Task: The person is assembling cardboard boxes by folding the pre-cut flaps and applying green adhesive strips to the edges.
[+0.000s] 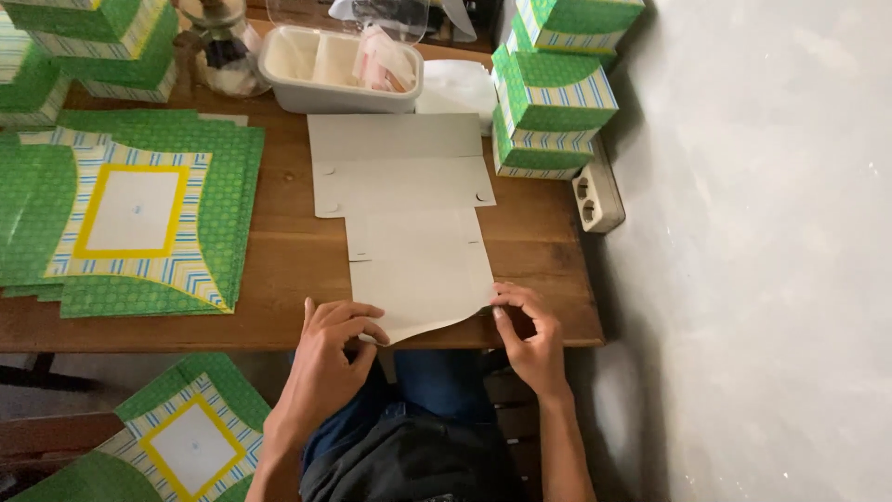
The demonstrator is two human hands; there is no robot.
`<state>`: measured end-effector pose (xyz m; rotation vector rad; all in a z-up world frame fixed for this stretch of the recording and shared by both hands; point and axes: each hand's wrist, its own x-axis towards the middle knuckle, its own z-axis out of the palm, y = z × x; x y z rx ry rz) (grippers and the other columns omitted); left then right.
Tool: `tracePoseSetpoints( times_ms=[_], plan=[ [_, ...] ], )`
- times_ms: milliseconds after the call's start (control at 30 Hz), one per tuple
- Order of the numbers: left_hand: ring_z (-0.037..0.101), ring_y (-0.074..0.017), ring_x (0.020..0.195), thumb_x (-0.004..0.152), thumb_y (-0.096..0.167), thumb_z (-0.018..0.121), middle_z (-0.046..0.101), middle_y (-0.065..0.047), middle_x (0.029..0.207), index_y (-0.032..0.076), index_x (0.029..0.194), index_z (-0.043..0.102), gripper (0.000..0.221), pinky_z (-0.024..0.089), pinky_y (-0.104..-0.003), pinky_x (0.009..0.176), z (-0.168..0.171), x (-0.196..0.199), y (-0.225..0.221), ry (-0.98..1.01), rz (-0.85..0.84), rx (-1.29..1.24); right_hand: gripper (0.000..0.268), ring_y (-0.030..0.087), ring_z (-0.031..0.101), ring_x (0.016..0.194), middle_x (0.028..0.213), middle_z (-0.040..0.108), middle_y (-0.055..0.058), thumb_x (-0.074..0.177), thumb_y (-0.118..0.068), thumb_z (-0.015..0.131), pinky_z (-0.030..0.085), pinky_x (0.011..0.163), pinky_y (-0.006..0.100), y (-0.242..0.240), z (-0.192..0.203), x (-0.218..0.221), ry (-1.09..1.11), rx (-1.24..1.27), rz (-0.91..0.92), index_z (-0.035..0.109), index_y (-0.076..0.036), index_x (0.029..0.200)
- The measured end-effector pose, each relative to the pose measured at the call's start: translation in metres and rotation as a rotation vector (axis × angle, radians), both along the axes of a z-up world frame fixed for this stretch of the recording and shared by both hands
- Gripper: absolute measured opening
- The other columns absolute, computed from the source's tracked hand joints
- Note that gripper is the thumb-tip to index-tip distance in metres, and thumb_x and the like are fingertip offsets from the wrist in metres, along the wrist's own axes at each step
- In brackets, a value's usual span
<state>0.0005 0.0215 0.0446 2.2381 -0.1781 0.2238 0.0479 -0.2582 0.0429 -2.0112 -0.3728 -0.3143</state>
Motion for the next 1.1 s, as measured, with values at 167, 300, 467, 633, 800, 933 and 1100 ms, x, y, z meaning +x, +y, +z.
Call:
tracePoseSetpoints(
  times_ms=[167,300,467,633,800,933,1100],
  plan=[
    [0.07,-0.0207,0.088,0.078,-0.004,0.052,0.081,0.002,0.087,0.017,0.083,0.078,0.033,0.031,-0.049,0.114,0.017,0.007,0.004,0.044,-0.121,0.046,0.015,0.024,0.069,0.118,0.104,0.076,0.003,0.092,-0.002,0.061,0.05,0.108,0.041,-0.006,-0.006,0.001,-0.044,-0.03,0.05,0.072,-0.014,0.09],
    [0.068,-0.0215,0.093,0.075,-0.009,0.049,0.081,0.001,0.096,0.017,0.096,0.08,0.045,0.053,-0.036,0.084,0.027,0.006,0.011,0.093,-0.272,0.054,0.028,0.024,0.07,0.113,0.089,0.074,0.001,0.083,0.005,0.049,0.045,0.113,0.045,-0.009,-0.018,0.002,-0.024,-0.013,-0.008,0.071,-0.012,0.079],
    [0.068,-0.0156,0.088,0.089,-0.003,0.055,0.081,0.0,0.107,0.017,0.116,0.079,0.041,0.052,-0.029,0.078,0.013,0.006,0.018,0.132,-0.192,-0.102,0.024,0.023,0.069,0.114,0.104,0.075,0.007,0.092,0.001,0.051,0.054,0.101,0.035,-0.003,-0.016,0.004,-0.072,0.008,-0.116,0.072,-0.009,0.096],
    [0.065,-0.0056,0.08,0.091,0.002,0.063,0.082,0.005,0.101,0.019,0.114,0.082,0.035,0.05,-0.02,0.071,-0.006,0.008,0.029,0.158,-0.181,-0.281,0.018,0.026,0.07,0.111,0.113,0.074,0.01,0.102,-0.016,0.059,0.056,0.099,0.039,-0.001,-0.028,0.007,-0.177,-0.113,-0.179,0.07,-0.007,0.113],
    [0.08,-0.0123,0.089,0.087,0.001,0.067,0.085,0.0,0.097,0.014,0.101,0.084,0.025,0.06,-0.025,0.076,-0.003,0.008,0.025,0.104,-0.236,-0.293,0.02,0.02,0.068,0.096,0.101,0.074,0.004,0.099,-0.019,0.065,0.056,0.089,0.034,0.004,-0.03,0.003,-0.2,-0.134,-0.213,0.073,-0.01,0.115],
    [0.079,-0.011,0.093,0.089,0.002,0.068,0.085,0.0,0.104,0.013,0.107,0.081,0.025,0.06,-0.024,0.084,-0.014,0.012,0.013,0.043,-0.137,-0.336,0.019,0.025,0.07,0.109,0.108,0.077,0.005,0.097,-0.009,0.063,0.054,0.097,0.04,0.002,-0.027,0.002,-0.274,-0.226,-0.152,0.076,-0.011,0.111],
    [0.045,-0.013,0.055,0.092,0.021,0.072,0.07,0.003,0.131,0.022,0.129,0.07,0.038,0.049,-0.03,0.059,-0.01,0.019,-0.004,0.006,0.011,-0.164,0.041,0.022,0.067,0.116,0.111,0.075,-0.001,0.089,0.004,0.057,0.052,0.103,0.042,-0.001,-0.027,0.002,-0.246,-0.227,-0.077,0.078,-0.016,0.118]
  ],
)
